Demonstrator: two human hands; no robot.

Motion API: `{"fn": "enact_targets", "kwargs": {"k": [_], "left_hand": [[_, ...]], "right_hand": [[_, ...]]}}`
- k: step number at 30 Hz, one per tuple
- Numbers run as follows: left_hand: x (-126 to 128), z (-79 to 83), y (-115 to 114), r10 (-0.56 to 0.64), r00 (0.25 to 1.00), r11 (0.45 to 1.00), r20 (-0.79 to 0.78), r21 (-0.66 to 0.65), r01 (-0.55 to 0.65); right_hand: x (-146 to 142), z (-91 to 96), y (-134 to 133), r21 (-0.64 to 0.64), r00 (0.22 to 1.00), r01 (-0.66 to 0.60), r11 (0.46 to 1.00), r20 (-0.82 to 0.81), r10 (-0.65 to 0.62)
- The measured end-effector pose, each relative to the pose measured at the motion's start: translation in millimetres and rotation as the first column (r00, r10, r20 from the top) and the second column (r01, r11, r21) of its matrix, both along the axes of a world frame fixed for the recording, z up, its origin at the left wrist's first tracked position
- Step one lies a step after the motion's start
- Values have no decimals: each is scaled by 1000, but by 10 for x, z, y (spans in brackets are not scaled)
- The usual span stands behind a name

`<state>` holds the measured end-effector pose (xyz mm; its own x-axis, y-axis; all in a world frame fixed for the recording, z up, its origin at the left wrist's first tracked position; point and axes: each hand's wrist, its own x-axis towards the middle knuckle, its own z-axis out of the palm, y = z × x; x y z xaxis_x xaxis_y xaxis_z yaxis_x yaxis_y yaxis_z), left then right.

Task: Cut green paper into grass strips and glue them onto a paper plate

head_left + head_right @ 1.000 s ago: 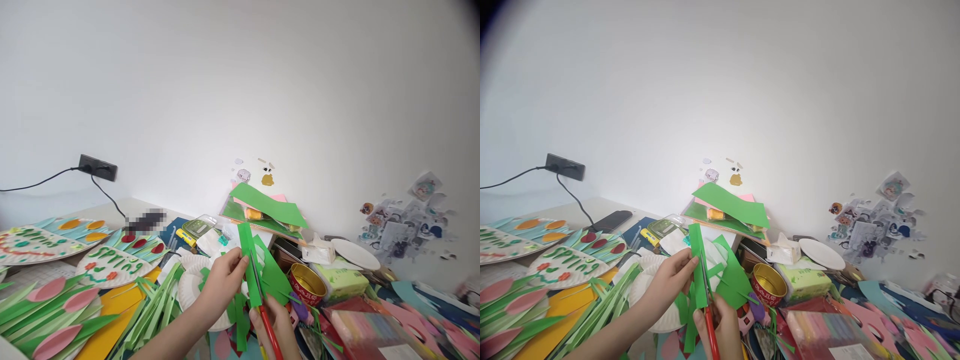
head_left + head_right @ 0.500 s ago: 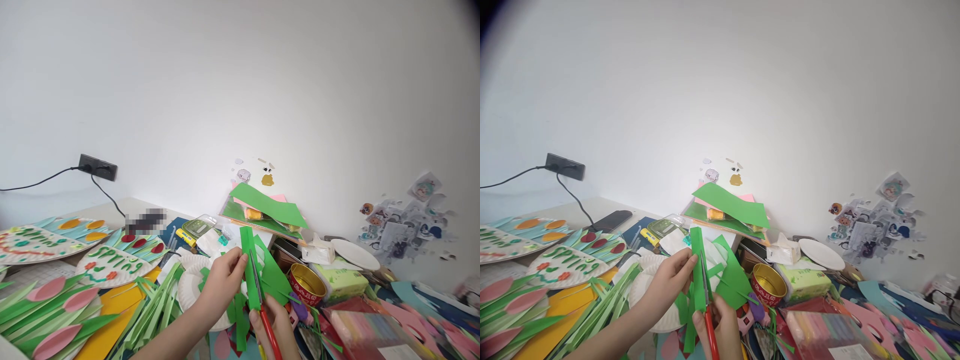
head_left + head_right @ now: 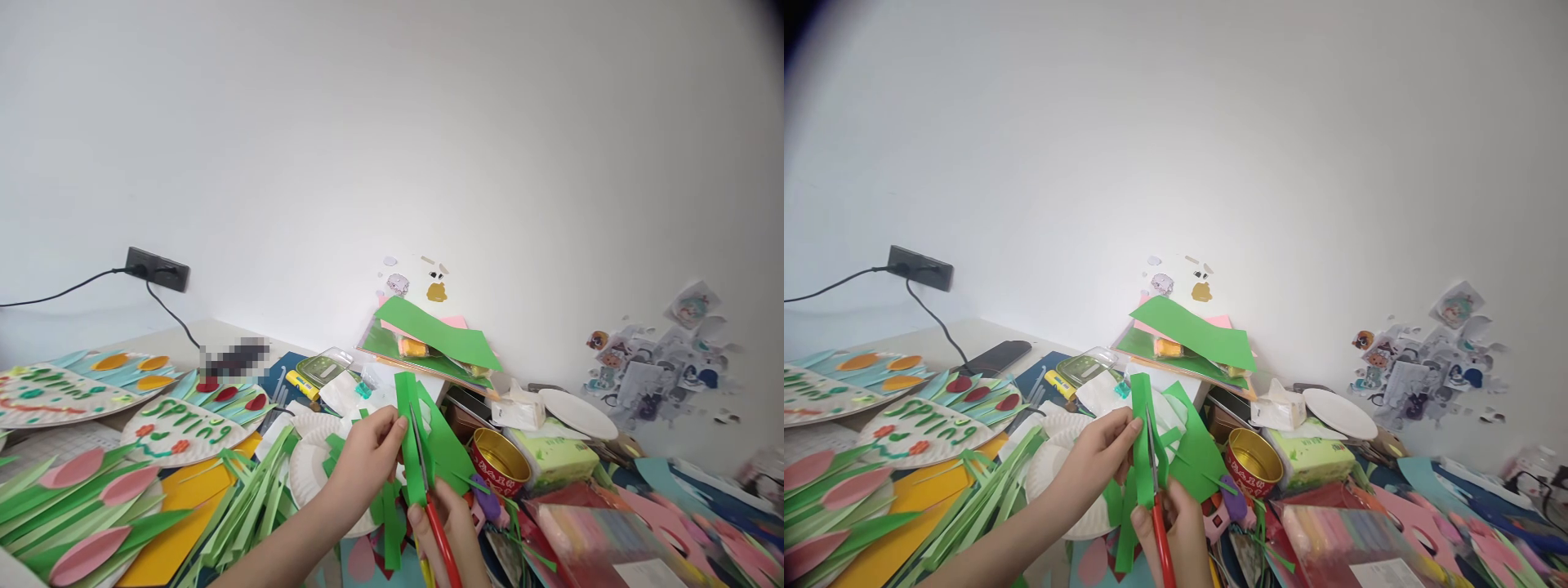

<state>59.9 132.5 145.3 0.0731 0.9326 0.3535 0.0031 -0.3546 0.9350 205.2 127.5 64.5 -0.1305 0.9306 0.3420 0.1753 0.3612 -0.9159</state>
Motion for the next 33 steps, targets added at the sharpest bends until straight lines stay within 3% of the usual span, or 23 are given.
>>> {"fn": "enact_targets", "kwargs": {"k": [13, 21, 33], "left_hand": [[39, -41, 20, -50, 999, 997, 10, -50, 50], [65, -102, 43, -112, 992, 991, 50, -72, 115], [92, -101, 23, -159, 984, 982, 86, -91, 167]], "right_hand": [[-48, 159, -97, -31, 1000, -6, 1000, -19, 5], [-55, 126, -87, 21, 999, 45, 999, -24, -44], [-40, 147, -93, -14, 998, 36, 999, -48, -36]]}}
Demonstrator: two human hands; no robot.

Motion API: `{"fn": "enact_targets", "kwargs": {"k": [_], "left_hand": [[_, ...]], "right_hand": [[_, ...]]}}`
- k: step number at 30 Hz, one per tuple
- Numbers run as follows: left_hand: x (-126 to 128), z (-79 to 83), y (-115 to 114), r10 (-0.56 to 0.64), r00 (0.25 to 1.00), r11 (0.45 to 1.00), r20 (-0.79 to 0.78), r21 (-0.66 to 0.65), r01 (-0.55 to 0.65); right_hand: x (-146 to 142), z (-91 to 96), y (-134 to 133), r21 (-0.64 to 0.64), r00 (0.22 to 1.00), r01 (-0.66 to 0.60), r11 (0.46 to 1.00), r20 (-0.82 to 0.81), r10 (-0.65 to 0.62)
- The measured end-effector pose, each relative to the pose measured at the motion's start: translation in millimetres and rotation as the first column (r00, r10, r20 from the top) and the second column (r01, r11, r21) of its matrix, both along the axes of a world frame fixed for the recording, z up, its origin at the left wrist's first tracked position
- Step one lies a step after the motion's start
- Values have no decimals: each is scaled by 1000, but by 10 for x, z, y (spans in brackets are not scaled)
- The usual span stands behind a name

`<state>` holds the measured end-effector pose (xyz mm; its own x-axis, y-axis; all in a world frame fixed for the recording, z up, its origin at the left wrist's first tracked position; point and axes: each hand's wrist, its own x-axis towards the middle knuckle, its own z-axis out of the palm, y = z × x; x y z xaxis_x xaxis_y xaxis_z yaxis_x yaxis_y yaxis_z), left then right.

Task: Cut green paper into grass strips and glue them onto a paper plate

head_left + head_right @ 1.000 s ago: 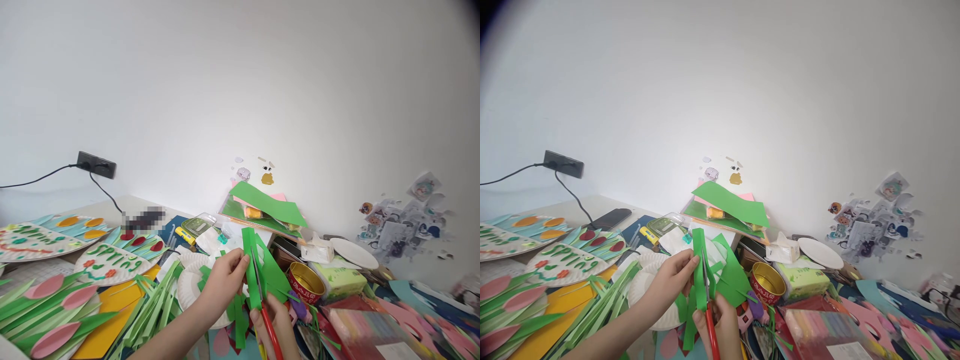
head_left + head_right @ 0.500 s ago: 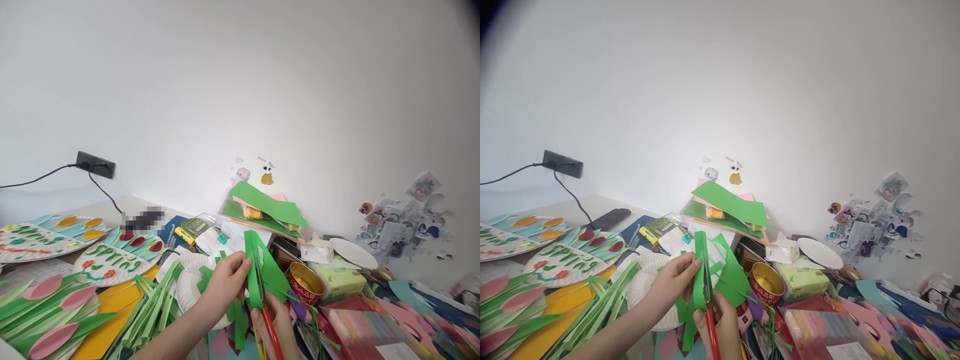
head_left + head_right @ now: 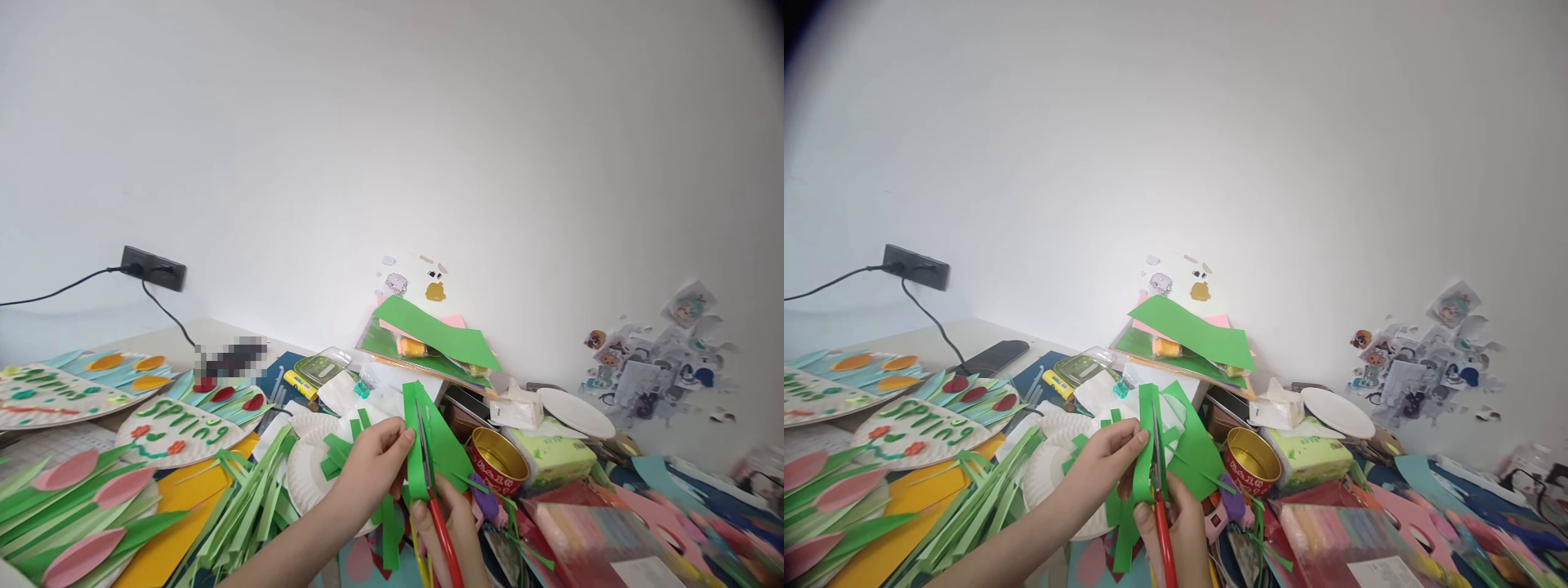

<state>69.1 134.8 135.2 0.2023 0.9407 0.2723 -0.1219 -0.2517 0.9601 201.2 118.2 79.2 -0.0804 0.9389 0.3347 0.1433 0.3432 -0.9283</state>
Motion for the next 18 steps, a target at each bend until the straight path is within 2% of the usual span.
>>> {"fn": "enact_targets", "kwargs": {"k": [9, 14, 18], "left_hand": [[17, -24, -5, -11, 1000, 1000, -27, -12, 11], [51, -48, -10, -38, 998, 999, -49, -28, 37], [84, -83, -16, -58, 998, 998, -31, -24, 57]], "right_hand": [[59, -36, 62, -2, 997, -35, 999, 75, 35], [21, -40, 43, 62, 999, 31, 998, -34, -29], [9, -10, 16, 46, 999, 34, 998, -18, -33]]}}
